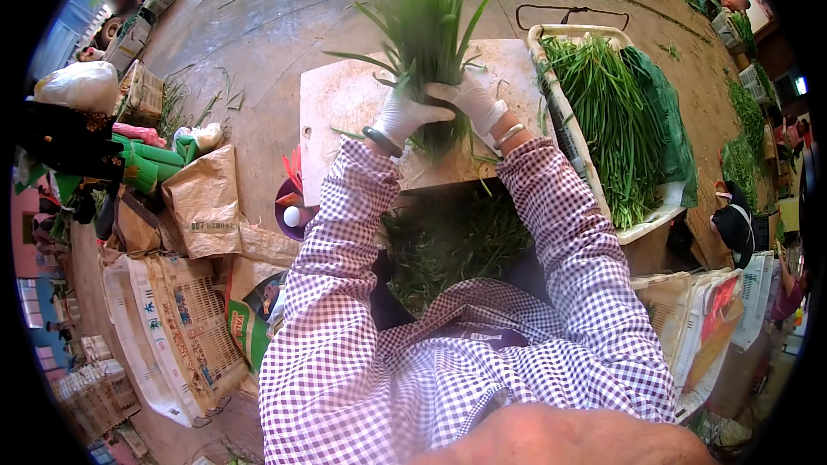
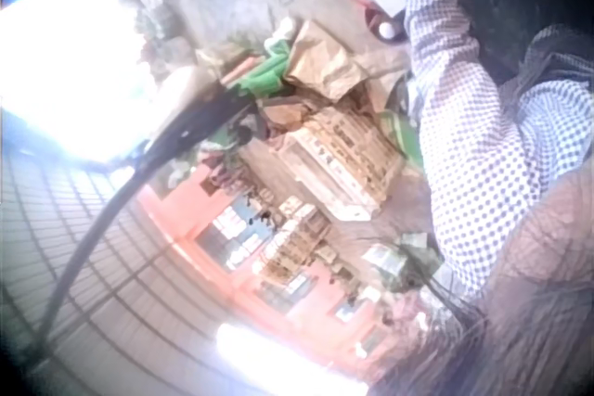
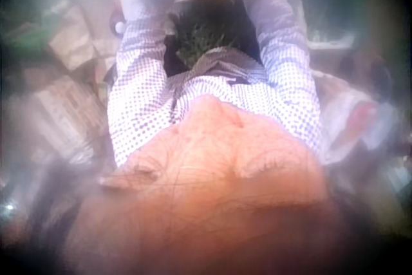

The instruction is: The person picks up a bunch of green vegetables from a crate, trims the root ends using a cleaver on a cutting board, secures the bunch with a red tie, and places the completed bundle into another crate.

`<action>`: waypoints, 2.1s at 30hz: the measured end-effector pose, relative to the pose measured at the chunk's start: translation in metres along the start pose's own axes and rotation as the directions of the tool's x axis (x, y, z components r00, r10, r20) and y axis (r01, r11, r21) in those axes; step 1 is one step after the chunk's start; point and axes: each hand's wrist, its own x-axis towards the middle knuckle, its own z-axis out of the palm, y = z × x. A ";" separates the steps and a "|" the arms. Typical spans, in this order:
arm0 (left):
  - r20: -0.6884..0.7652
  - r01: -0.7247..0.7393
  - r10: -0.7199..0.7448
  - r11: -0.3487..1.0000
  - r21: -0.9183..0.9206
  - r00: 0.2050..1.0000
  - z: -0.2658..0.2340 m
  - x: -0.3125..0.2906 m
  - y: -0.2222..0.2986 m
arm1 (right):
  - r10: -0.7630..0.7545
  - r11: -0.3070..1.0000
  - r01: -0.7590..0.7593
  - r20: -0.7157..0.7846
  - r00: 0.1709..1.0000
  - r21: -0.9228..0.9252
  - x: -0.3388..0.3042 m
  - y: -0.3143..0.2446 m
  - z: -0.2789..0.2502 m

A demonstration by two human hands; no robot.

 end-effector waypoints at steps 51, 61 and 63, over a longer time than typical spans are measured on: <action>-0.162 0.471 -0.862 0.409 -0.782 0.481 0.062 -0.153 -0.096 | -0.303 0.953 0.293 -0.187 0.934 -0.082 -0.132 -0.078 0.002; -0.518 0.750 -0.544 0.518 0.411 0.660 0.109 -0.201 -0.130 | -0.333 0.943 0.324 -0.261 0.906 -0.079 -0.255 -0.104 0.010; -0.416 0.762 -0.656 0.416 0.496 0.629 0.098 -0.219 -0.129 | -0.398 0.917 0.389 -0.277 0.875 -0.089 -0.252 -0.153 0.050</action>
